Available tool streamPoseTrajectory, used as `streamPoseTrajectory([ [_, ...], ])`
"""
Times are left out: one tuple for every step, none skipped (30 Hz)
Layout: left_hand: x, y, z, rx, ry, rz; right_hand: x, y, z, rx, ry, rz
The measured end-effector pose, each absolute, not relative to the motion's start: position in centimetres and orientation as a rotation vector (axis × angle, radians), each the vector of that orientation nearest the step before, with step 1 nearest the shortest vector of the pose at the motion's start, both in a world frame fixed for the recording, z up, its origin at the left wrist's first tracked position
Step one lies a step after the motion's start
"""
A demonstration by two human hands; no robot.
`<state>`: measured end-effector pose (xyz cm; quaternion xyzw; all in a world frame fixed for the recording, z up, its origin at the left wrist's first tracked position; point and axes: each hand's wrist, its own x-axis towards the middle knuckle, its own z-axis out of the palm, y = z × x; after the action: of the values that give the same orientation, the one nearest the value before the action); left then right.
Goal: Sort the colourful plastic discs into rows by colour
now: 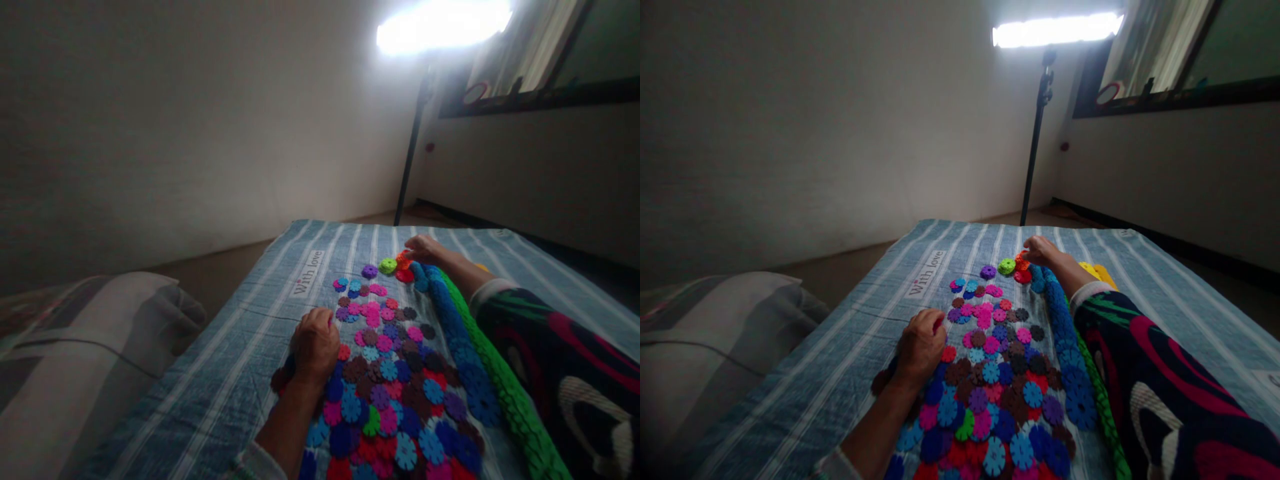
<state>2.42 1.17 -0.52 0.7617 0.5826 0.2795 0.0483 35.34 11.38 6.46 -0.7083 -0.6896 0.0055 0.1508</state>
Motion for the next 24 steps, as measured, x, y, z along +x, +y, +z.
streamPoseTrajectory([
  [2.4, 1.2, -0.5, 2.324, 1.777, 0.852, 35.4, 11.3, 6.5, -2.037, -1.983, 0.014],
  [2.4, 1.2, -0.6, 2.327, 1.779, 0.847, 35.4, 11.3, 6.6, -2.043, -1.987, 0.012],
  [2.4, 1.2, -0.6, 2.327, 1.783, 0.839, 35.5, 11.3, 6.8, -2.049, -1.992, 0.01],
  [2.4, 1.3, -0.5, 2.328, 1.785, 0.83, 35.5, 11.2, 7.0, -2.052, -1.998, 0.007],
  [2.4, 1.3, -0.5, 2.33, 1.786, 0.817, 35.5, 11.0, 7.2, -2.054, -2.008, 0.004],
  [2.4, 1.2, -0.4, 2.332, 1.788, 0.803, 35.5, 10.8, 7.4, -2.056, -2.023, 0.001],
  [2.5, 1.2, -0.3, 2.334, 1.791, 0.79, 35.3, 10.4, 7.7, -2.056, -2.046, 0.0],
  [2.5, 1.1, -0.2, 2.339, 1.797, 0.776, 35.0, 10.0, 8.0, -2.053, -2.078, 0.003],
  [2.6, 1.1, -0.1, 2.348, 1.804, 0.762, 34.6, 9.4, 8.2, -2.046, -2.118, 0.01],
  [2.6, 1.0, 0.0, 2.362, 1.81, 0.747, 34.0, 8.6, 8.4, -2.031, -2.166, 0.022],
  [2.7, 0.9, 0.1, 2.378, 1.817, 0.733, 33.2, 7.7, 8.5, -2.011, -2.219, 0.039],
  [2.7, 0.8, 0.2, 2.393, 1.822, 0.717, 32.3, 6.7, 8.5, -1.984, -2.273, 0.06],
  [2.8, 0.8, 0.3, 2.407, 1.825, 0.7, 31.2, 5.6, 8.5, -1.955, -2.325, 0.081],
  [2.9, 0.7, 0.4, 2.419, 1.827, 0.683, 30.1, 4.3, 8.4, -1.923, -2.373, 0.101],
  [2.9, 0.7, 0.5, 2.425, 1.828, 0.666, 28.9, 3.1, 8.1, -1.896, -2.414, 0.121],
  [3.0, 0.6, 0.5, 2.428, 1.829, 0.654, 27.7, 1.7, 7.8, -1.871, -2.448, 0.139],
  [3.0, 0.6, 0.5, 2.428, 1.828, 0.647, 26.5, 0.5, 7.4, -1.852, -2.478, 0.155],
  [3.0, 0.6, 0.4, 2.43, 1.824, 0.646, 25.3, -0.8, 7.0, -1.841, -2.505, 0.171],
  [3.1, 0.7, 0.3, 2.431, 1.821, 0.649, 24.2, -1.9, 6.6, -1.839, -2.521, 0.185],
  [3.1, 0.7, 0.3, 2.434, 1.818, 0.657, 23.2, -2.9, 6.3, -1.837, -2.534, 0.2],
  [3.1, 0.7, 0.2, 2.439, 1.818, 0.663, 22.4, -3.8, 6.0, -1.835, -2.539, 0.211],
  [3.1, 0.7, 0.1, 2.445, 1.821, 0.668, 21.7, -4.5, 5.8, -1.833, -2.541, 0.222],
  [3.1, 0.7, 0.0, 2.45, 1.822, 0.666, 21.1, -5.1, 5.7, -1.824, -2.543, 0.234],
  [3.1, 0.7, 0.0, 2.454, 1.825, 0.658, 20.8, -5.6, 5.7, -1.811, -2.545, 0.246],
])
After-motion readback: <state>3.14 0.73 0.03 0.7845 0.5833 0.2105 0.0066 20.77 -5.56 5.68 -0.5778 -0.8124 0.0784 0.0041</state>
